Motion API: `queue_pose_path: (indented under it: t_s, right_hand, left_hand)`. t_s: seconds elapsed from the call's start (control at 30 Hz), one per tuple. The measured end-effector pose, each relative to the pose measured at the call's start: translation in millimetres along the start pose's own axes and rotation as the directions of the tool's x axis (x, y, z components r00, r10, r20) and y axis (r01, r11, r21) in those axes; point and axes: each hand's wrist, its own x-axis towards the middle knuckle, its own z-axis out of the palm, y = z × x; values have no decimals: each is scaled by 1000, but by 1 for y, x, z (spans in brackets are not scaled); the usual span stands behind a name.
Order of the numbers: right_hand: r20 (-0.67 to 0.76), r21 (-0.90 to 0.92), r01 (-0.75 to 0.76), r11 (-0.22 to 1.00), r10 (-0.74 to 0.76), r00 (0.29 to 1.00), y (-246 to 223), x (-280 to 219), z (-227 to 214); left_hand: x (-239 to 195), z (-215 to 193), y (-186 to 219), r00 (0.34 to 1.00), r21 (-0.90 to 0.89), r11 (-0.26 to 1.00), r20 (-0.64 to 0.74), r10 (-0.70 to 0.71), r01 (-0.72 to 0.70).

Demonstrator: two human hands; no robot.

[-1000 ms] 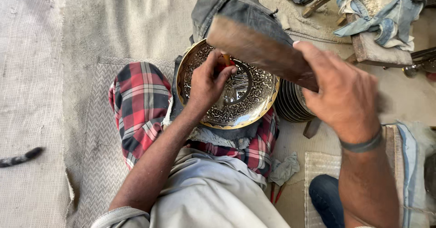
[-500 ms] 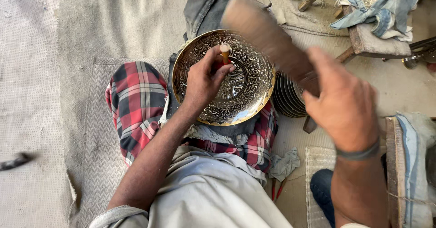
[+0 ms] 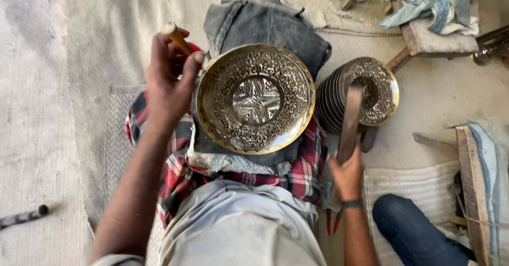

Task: The person sits on the floor and uses a hammer and chisel to engrave a decorative pattern onto a brass plate. They repeatedly strike the chisel to create intricate designs on the metal surface.

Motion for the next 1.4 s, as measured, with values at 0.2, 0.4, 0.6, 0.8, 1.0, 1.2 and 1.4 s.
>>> queue_pose_path:
  t_s: [0.2,0.4,0.6,0.8,1.0,1.2,1.4]
  right_hand:
    - [114,-172,166,971,-148,982,110,-107,36]
    - [-2,228,-7,974,8,1000,51,-32,33]
    - [-74,41,624,780,-620,781,-52,60,76]
    - [143,85,342,936,-351,926,-117,125,40]
    - [95,450,520,726,-619,780,-228,132,51]
    - [42,118,778,618,-785,618,-227,104,39]
    - [-68,613,140,777,-125,990,-52,84,25]
  left_hand:
    - [41,-25,-40,972,313,950,225,-67,-7]
    - [64,13,-69,915,286,953,349,-203,103]
    - [44,0,-95,871,424,905,453,-189,-24]
    - [69,-11,-72,813,152,939,469,-344,310]
    - [74,21,-43,810,47,962,528,-253,270]
    - [24,-22,-43,964,337,938,265,-10,-83]
    - [-92,-44,-6,985,240,957,6,-173,166]
